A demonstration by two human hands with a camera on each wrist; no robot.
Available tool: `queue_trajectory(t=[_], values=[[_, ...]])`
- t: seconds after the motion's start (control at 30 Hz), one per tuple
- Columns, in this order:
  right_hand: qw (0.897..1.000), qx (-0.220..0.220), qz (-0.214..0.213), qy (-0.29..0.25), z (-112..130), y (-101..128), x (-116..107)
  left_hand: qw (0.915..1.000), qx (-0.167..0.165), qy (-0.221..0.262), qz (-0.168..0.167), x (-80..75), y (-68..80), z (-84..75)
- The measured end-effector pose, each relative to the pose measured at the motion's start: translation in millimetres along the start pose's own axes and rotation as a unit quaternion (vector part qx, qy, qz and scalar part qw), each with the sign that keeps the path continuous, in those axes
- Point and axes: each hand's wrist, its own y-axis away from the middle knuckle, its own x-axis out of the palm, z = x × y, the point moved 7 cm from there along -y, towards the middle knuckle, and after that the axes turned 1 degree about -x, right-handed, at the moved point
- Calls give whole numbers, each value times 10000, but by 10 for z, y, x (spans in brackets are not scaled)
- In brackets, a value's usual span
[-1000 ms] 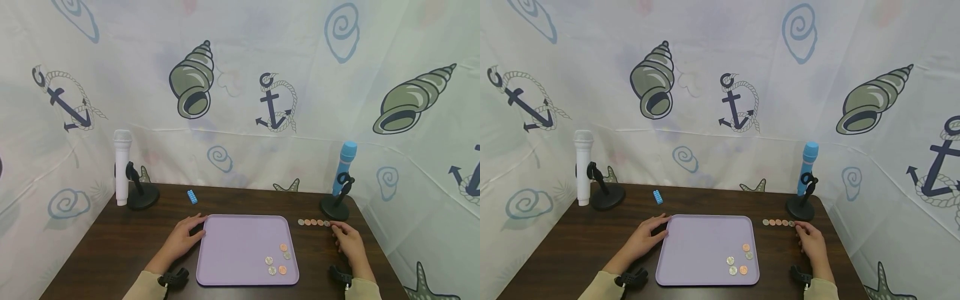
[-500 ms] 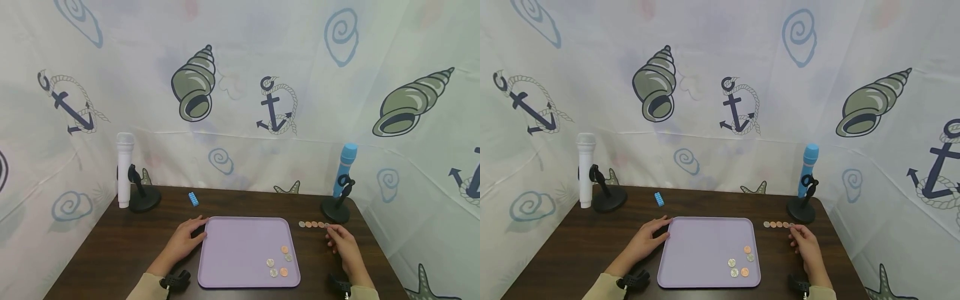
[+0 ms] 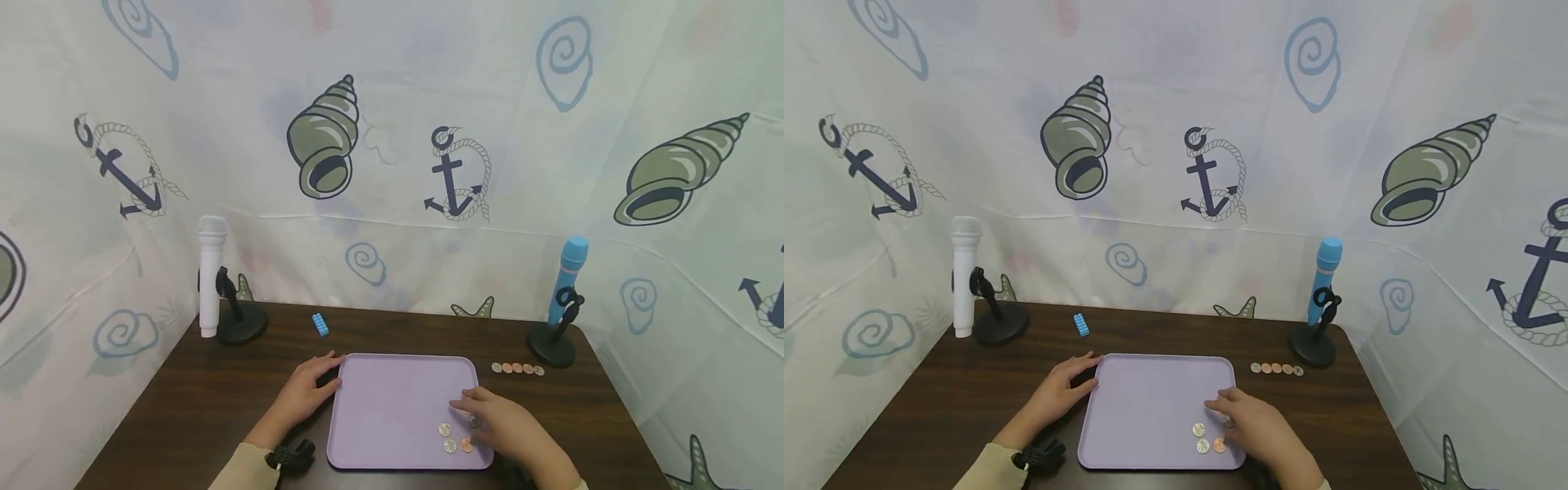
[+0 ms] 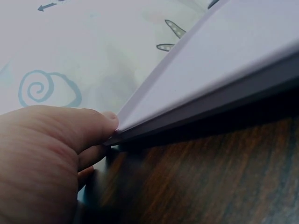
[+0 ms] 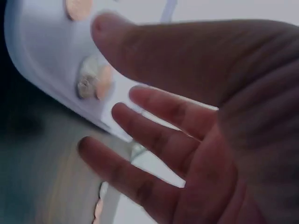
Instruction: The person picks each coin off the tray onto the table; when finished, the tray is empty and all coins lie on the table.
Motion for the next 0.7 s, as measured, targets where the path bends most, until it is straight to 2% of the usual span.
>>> queue_trajectory(t=[0.07, 0.2, 0.27, 0.47, 0.7], values=[[9996, -82, -57, 251, 30, -50, 38, 10000, 9, 12, -20, -8, 0, -5], [9954, -224, -587, 726, 65, -134, 74, 10000, 24, -4, 7, -5, -2, -8], [9940, -215, -764, 757, 78, -157, 85, 10000, 31, -20, 15, -1, 2, -4], [9965, -5, -753, 370, 38, -192, 102, 9999, -36, 98, 27, 3, 9, -5], [9981, 247, -440, -361, -29, -177, 144, 10000, 14, 38, -36, -14, 10, -25]])
